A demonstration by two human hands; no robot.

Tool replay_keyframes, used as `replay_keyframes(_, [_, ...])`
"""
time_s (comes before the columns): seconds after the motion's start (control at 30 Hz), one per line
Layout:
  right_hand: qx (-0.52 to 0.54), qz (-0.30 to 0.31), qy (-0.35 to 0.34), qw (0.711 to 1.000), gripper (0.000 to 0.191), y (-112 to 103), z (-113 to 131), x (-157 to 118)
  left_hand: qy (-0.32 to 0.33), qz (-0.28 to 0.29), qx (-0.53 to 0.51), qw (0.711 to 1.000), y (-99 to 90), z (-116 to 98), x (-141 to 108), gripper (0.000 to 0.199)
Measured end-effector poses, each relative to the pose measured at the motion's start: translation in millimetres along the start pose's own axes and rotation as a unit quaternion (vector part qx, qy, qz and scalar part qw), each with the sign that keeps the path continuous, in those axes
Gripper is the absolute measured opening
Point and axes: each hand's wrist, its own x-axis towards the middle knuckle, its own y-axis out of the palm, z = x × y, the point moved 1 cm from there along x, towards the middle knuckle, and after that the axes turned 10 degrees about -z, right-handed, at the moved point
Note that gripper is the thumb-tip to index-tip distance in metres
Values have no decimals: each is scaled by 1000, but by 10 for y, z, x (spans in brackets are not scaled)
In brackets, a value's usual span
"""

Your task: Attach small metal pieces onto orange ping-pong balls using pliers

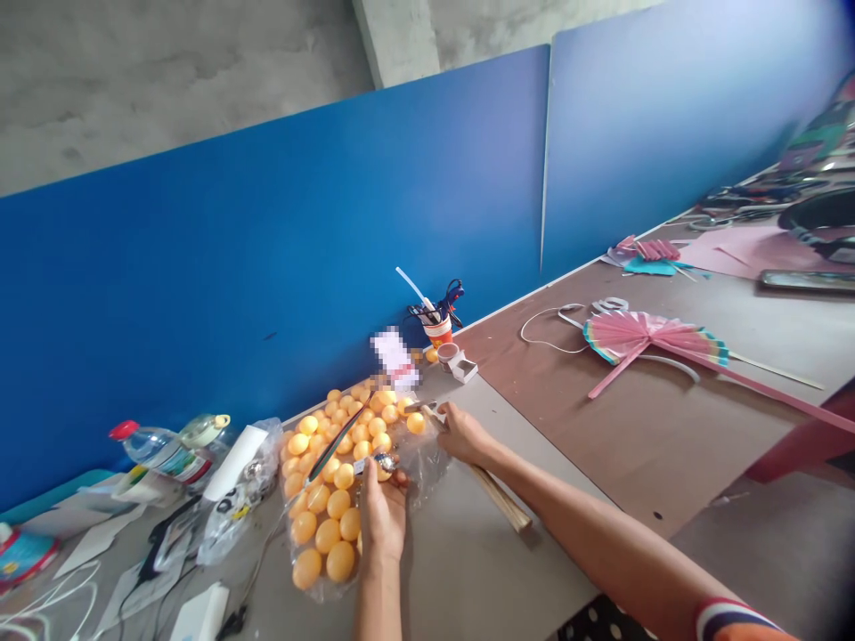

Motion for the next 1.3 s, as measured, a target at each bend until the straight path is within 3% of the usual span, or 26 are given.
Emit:
replay_keyframes(0.1, [185, -15, 1, 983, 43, 7, 12, 45, -24, -8, -23, 999, -9, -1, 23, 37])
replay_keyframes(0.2, [381, -22, -38, 924, 43, -15, 95, -7, -34, -19, -51, 998, -15, 1, 34, 37])
replay_keyframes(0.27, [444, 0, -63, 894, 50, -42, 158, -72, -41, -21, -61, 997, -17, 6, 40, 34])
replay_keyframes(0.33, [466, 31, -60, 882, 54, -63, 202, -134, -48, -22, -66, 996, -19, 12, 48, 32])
replay_keyframes(0.5, [432, 108, -76, 892, 58, -53, 238, -244, -53, -25, -74, 995, -30, 14, 65, 25])
replay_keyframes(0.8, [223, 115, -160, 955, 45, 30, 318, -396, -43, -11, -63, 997, -81, 49, 107, 21])
replay_keyframes(1.0, [214, 52, -162, 962, 54, -35, 315, -385, -36, -16, -62, 997, -60, 39, 98, 20])
replay_keyframes(1.17, [180, 91, -245, 948, 56, -30, 291, -399, -43, -26, -56, 997, -9, 10, 59, 15])
replay_keyframes(1.3, [165, 95, -207, 960, 54, -48, 311, -411, -23, -4, -61, 998, 16, -14, 30, 18])
